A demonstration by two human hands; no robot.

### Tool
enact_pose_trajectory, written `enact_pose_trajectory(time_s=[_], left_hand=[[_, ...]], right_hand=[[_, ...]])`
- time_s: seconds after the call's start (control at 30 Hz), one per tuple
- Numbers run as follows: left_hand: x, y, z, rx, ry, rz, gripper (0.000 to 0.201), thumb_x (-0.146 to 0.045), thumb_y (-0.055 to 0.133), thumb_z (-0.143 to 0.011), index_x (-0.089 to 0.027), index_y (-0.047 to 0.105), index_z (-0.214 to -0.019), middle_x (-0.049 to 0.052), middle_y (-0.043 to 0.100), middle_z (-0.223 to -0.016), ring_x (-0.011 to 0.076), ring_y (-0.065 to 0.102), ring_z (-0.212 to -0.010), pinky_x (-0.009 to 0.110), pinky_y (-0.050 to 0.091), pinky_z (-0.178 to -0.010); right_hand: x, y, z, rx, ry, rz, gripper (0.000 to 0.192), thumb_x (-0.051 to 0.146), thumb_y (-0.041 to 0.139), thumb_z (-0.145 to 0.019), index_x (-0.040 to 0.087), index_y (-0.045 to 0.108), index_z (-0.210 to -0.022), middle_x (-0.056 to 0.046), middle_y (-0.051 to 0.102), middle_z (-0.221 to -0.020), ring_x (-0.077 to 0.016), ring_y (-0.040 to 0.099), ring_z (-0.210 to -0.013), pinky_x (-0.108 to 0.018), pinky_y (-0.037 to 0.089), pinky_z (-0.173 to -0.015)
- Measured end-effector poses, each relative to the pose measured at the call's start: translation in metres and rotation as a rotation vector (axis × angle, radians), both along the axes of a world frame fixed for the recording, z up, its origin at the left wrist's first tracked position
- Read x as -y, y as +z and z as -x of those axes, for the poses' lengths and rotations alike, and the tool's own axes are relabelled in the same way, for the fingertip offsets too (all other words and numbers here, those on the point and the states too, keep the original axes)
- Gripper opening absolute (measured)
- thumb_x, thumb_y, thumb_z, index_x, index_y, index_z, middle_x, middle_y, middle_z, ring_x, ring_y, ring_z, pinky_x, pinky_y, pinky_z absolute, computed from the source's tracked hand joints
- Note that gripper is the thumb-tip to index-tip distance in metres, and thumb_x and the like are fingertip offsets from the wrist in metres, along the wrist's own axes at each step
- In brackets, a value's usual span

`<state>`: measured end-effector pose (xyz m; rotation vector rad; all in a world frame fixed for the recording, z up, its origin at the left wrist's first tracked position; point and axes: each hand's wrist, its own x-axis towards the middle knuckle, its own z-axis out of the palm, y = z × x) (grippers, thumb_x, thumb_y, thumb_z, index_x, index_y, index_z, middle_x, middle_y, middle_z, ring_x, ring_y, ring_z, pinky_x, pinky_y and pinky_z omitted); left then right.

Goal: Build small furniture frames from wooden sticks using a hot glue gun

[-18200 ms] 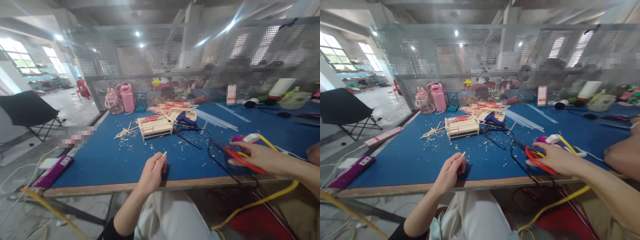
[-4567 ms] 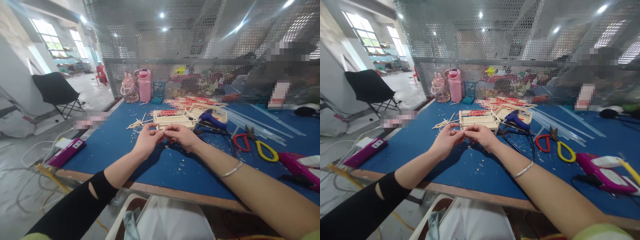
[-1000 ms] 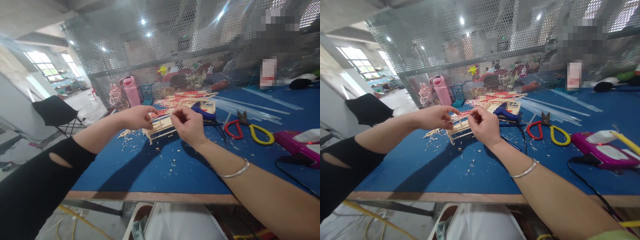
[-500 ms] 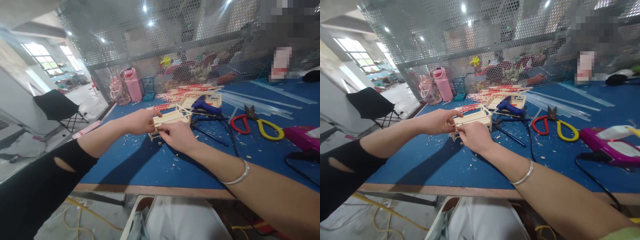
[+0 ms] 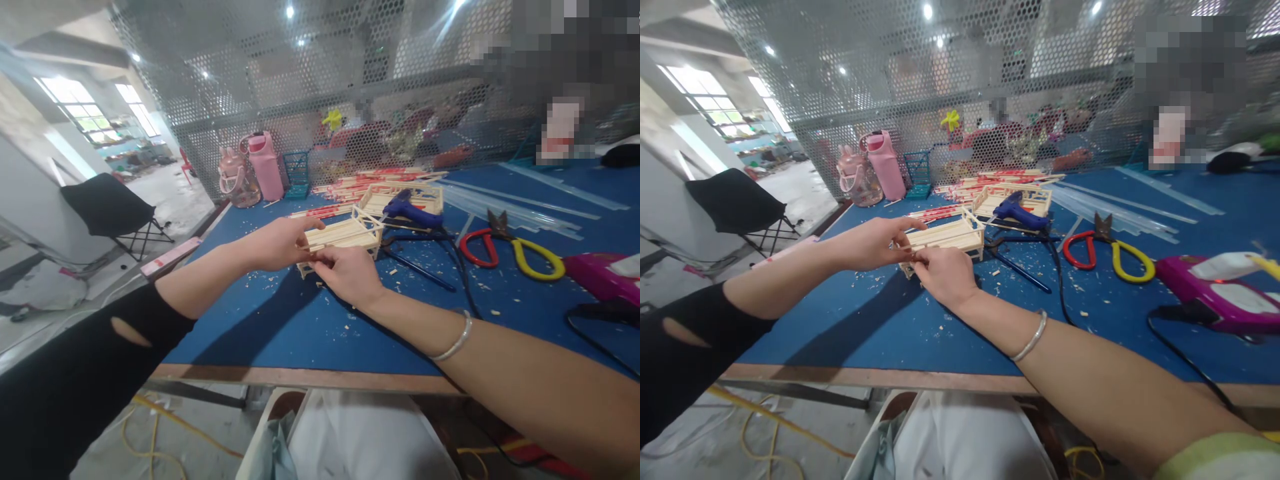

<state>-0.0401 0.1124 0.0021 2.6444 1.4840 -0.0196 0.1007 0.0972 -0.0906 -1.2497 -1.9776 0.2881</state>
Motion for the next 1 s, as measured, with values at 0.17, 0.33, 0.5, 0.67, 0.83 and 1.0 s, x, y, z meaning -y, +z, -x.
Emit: enact_pose_trajectory(time_s=[0.17, 0.33, 0.5, 0.67, 0.83, 1.0], left_hand=[[0.001, 0.001, 0.002, -0.014, -0.039, 0.028, 0.063, -0.034, 0.059, -0.076, -0.02, 0.04, -0.134, 0.003, 0.072, -0.093, 0.0194, 0.065, -0.085, 0.024, 0.041, -0.068], [0.002, -0.001, 0.004, -0.012, -0.06, -0.018, 0.061, -0.028, 0.056, -0.076, -0.021, 0.041, -0.134, 0.002, 0.071, -0.09, 0.0182, 0.065, -0.084, 0.023, 0.041, -0.068], [0.001, -0.004, 0.003, -0.002, -0.053, -0.037, 0.061, -0.031, 0.058, -0.074, -0.02, 0.043, -0.132, 0.002, 0.07, -0.086, 0.0185, 0.065, -0.08, 0.024, 0.041, -0.066], [0.001, -0.01, 0.002, 0.045, -0.012, -0.07, 0.058, -0.04, 0.055, -0.078, -0.018, 0.045, -0.13, 0.003, 0.07, -0.081, 0.0198, 0.065, -0.076, 0.026, 0.042, -0.066], [0.003, -0.007, 0.001, 0.039, 0.013, -0.04, 0.056, -0.039, 0.055, -0.077, -0.019, 0.047, -0.129, 0.004, 0.07, -0.084, 0.0209, 0.065, -0.079, 0.028, 0.044, -0.072], [-0.003, -0.003, 0.022, 0.275, -0.036, -0.037, 0.056, -0.032, 0.055, -0.072, -0.017, 0.051, -0.126, 0.008, 0.061, -0.121, 0.0234, 0.056, -0.111, 0.032, 0.042, -0.095]], right_hand=[[0.001, 0.0, -0.001, -0.017, -0.014, 0.019, 0.021, 0.024, 0.056, -0.08, 0.023, 0.076, -0.086, -0.003, 0.074, -0.075, -0.0169, 0.063, -0.065, -0.026, 0.039, -0.059], [0.0, -0.001, -0.001, -0.03, 0.0, 0.019, 0.022, 0.024, 0.055, -0.081, 0.023, 0.076, -0.088, -0.003, 0.074, -0.077, -0.0168, 0.064, -0.066, -0.026, 0.041, -0.062], [0.002, -0.001, 0.001, -0.003, -0.053, 0.06, 0.023, 0.026, 0.054, -0.081, 0.025, 0.076, -0.09, -0.002, 0.074, -0.075, -0.0174, 0.064, -0.065, -0.027, 0.041, -0.061], [0.002, 0.0, 0.001, 0.068, -0.034, -0.017, 0.024, 0.026, 0.053, -0.081, 0.023, 0.075, -0.092, -0.004, 0.073, -0.075, -0.0185, 0.065, -0.069, -0.027, 0.041, -0.062], [0.0, 0.001, 0.0, 0.11, 0.001, -0.047, 0.023, 0.03, 0.053, -0.083, 0.022, 0.074, -0.089, -0.005, 0.073, -0.075, -0.0187, 0.064, -0.069, -0.027, 0.04, -0.062], [0.0, 0.007, -0.006, 0.006, 0.104, -0.125, 0.016, 0.021, 0.055, -0.078, 0.019, 0.07, -0.072, -0.002, 0.068, -0.063, -0.0141, 0.058, -0.058, -0.025, 0.038, -0.059]])
